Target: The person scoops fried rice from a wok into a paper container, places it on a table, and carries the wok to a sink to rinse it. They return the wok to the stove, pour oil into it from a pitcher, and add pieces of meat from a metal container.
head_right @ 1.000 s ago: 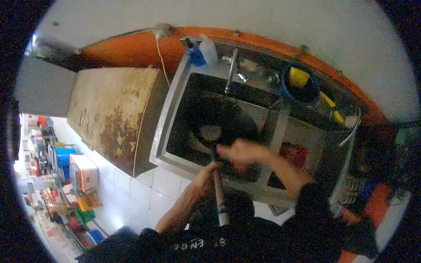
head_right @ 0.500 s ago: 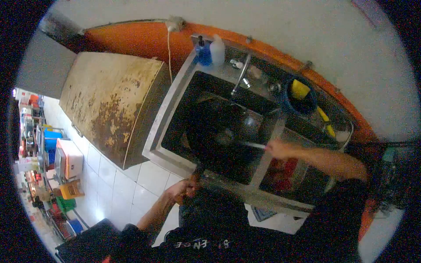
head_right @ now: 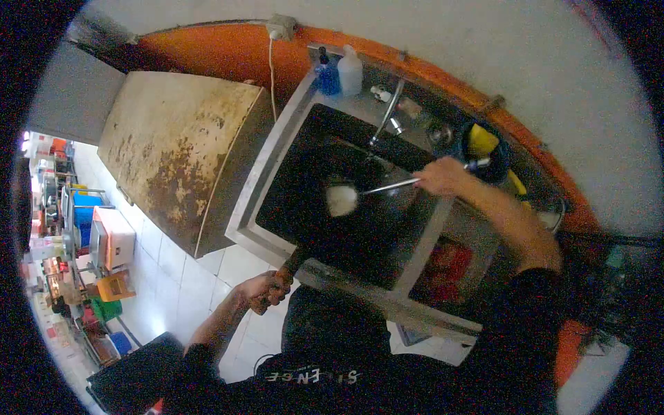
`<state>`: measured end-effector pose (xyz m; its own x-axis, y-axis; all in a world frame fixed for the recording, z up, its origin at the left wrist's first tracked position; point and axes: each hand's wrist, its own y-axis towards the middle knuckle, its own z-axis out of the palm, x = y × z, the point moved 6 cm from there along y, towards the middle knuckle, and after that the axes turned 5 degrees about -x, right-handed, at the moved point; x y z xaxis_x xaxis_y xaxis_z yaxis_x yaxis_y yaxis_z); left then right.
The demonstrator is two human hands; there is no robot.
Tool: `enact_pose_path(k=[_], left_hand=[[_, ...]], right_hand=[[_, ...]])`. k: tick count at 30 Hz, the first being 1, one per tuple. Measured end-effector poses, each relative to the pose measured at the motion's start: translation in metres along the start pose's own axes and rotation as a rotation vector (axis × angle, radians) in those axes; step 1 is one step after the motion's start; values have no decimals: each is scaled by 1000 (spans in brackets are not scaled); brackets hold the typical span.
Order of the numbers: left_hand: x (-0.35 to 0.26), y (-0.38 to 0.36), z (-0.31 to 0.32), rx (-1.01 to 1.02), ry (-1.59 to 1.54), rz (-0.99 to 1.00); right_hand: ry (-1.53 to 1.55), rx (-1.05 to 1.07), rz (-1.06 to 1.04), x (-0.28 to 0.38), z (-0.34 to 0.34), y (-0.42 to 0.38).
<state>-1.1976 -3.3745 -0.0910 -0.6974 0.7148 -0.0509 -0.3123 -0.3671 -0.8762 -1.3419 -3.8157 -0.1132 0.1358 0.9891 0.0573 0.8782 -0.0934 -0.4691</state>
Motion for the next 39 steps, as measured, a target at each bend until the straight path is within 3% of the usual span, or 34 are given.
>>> enact_pose_path(k=[4, 8, 11, 12, 15, 17, 19, 23, 26, 29, 30, 33, 34, 37, 39], left_hand=[[16, 2, -16, 36, 35, 29], [19, 16, -20, -10, -16, 47], [18, 13, -21, 12, 27, 92], [15, 11, -20, 32, 24, 96], [16, 3, -8, 61, -32, 109], [14, -7, -7, -3, -122, 119], [20, -11, -12, 44, -102, 119], [6, -15, -6, -27, -32, 165], [6, -19, -28, 43, -9, 147], [1, -12, -33, 40, 140, 125], [2, -8, -31, 74, 94, 136], [20, 22, -56, 54, 156, 92], [12, 12, -39, 141, 33, 39], [17, 22, -43, 197, -41, -7], [24, 28, -30, 243, -136, -39]], right_hand=[[-123, 157, 51, -29, -25, -20], [80, -122, -43, 9, -2, -3], [21, -159, 67, -21, -8, -1], [-19, -275, 62, -38, -3, -1], [35, -151, 102, -10, -4, 10], [47, -113, 140, 39, -39, 0], [35, -217, 171, 34, -40, -12], [-216, -43, 196, -25, -63, -29], [-264, 114, 38, -26, -113, -24], [-90, 214, -169, 10, -82, -13], [161, 274, -131, 32, -79, -12], [609, 196, -180, 46, -41, -5], [535, 317, -95, 46, -56, -13], [321, 585, -170, 27, -58, -39], [424, 587, -105, 45, -44, -49]])
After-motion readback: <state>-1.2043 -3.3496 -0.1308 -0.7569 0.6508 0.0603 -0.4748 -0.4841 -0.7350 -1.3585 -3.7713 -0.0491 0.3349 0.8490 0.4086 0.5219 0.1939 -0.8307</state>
